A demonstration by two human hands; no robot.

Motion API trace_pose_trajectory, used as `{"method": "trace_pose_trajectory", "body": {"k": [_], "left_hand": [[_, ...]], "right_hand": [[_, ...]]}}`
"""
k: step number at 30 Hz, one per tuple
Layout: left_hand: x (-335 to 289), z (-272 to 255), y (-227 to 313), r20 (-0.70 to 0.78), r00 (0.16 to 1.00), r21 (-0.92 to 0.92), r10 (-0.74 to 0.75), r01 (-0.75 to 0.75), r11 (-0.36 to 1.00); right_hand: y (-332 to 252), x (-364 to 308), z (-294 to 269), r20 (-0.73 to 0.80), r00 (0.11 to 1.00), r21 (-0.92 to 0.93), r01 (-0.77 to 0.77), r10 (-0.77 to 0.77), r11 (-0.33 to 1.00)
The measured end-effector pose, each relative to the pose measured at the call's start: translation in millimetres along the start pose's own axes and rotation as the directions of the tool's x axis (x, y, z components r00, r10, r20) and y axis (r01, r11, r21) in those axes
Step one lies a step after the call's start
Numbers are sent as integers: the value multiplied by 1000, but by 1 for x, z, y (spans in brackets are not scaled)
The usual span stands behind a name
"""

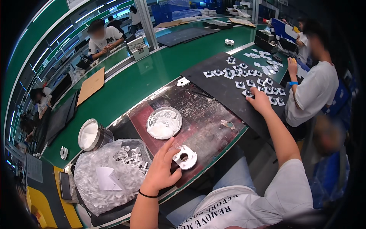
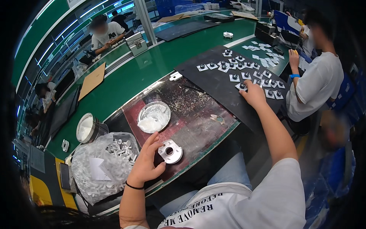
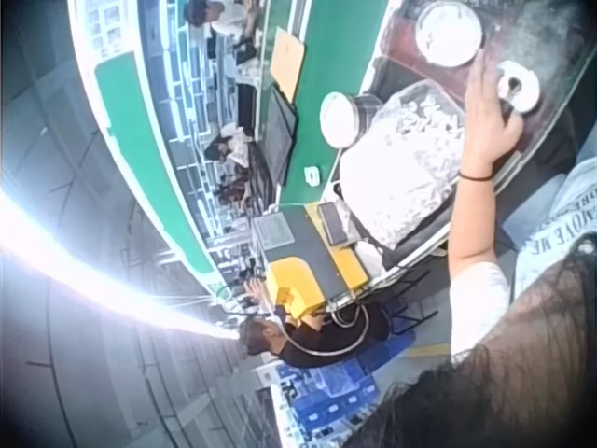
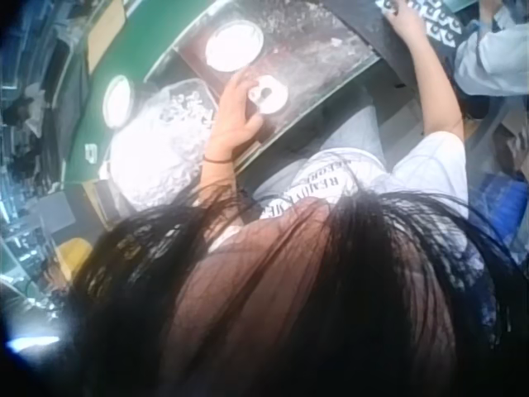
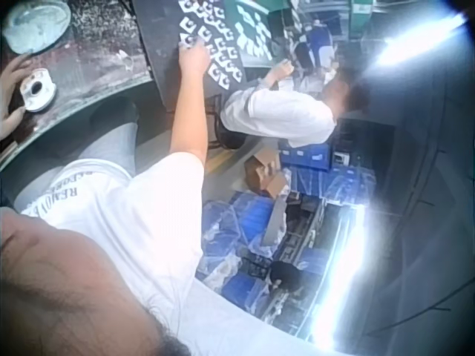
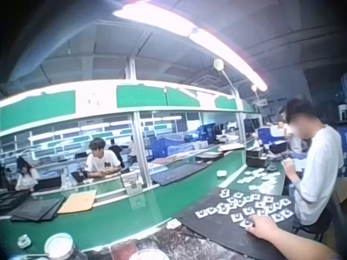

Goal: The person assembles small white plastic components at a factory workstation. They pick up a base unit, apply a white substance from a metal dish to a small cylindrical piece, and insert it into the base. The person repeats this process for multiple units, placing the finished assemblies on a black mat.

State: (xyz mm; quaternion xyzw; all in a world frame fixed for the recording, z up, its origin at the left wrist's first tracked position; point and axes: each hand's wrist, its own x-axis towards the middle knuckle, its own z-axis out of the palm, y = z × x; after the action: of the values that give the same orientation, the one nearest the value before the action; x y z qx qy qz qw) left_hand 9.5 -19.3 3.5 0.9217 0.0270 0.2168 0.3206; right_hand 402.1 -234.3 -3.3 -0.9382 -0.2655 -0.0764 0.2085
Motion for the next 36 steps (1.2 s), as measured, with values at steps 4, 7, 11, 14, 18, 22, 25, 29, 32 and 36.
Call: {"method": "trace_pose_trajectory", "body": {"k": [4, 7, 11, 14, 18, 22, 25, 29, 32, 36], "left_hand": [[1, -2, 5, 16, 1000, 32, 14, -15, 999], [1, -3, 9, 22, 999, 78, 34, -36, 996], [3, -3, 12, 62, 997, 151, 53, -62, 987], [3, -2, 14, 82, 996, 166, 37, -50, 985], [3, -1, 12, 67, 997, 182, 34, -46, 982], [3, -2, 11, 71, 997, 182, 5, -18, 983], [3, -1, 10, 81, 997, 184, -2, -13, 983], [2, -2, 11, 81, 997, 192, 4, -20, 981], [2, -2, 12, 39, 999, 180, -7, 0, 984], [2, 2, 10, 17, 998, 164, -56, 52, 985]], "right_hand": [[-9, -28, -2, -42, 996, 167, 89, -83, 982], [-26, -61, -9, 7, 993, 130, 118, -120, 984], [-23, -98, -2, -127, 936, 27, 336, -330, 942], [-29, -114, 5, -232, 869, -65, 434, -436, 899], [-37, -119, 4, -211, 880, -71, 420, -425, 905], [-37, -117, 2, -224, 851, -94, 467, -476, 879], [-39, -116, 0, -217, 854, -70, 469, -472, 880], [-39, -113, 2, -209, 875, -75, 431, -437, 899], [-43, -110, 7, -228, 872, -119, 417, -434, 901], [-45, -107, 9, -254, 877, -109, 393, -408, 913]]}}
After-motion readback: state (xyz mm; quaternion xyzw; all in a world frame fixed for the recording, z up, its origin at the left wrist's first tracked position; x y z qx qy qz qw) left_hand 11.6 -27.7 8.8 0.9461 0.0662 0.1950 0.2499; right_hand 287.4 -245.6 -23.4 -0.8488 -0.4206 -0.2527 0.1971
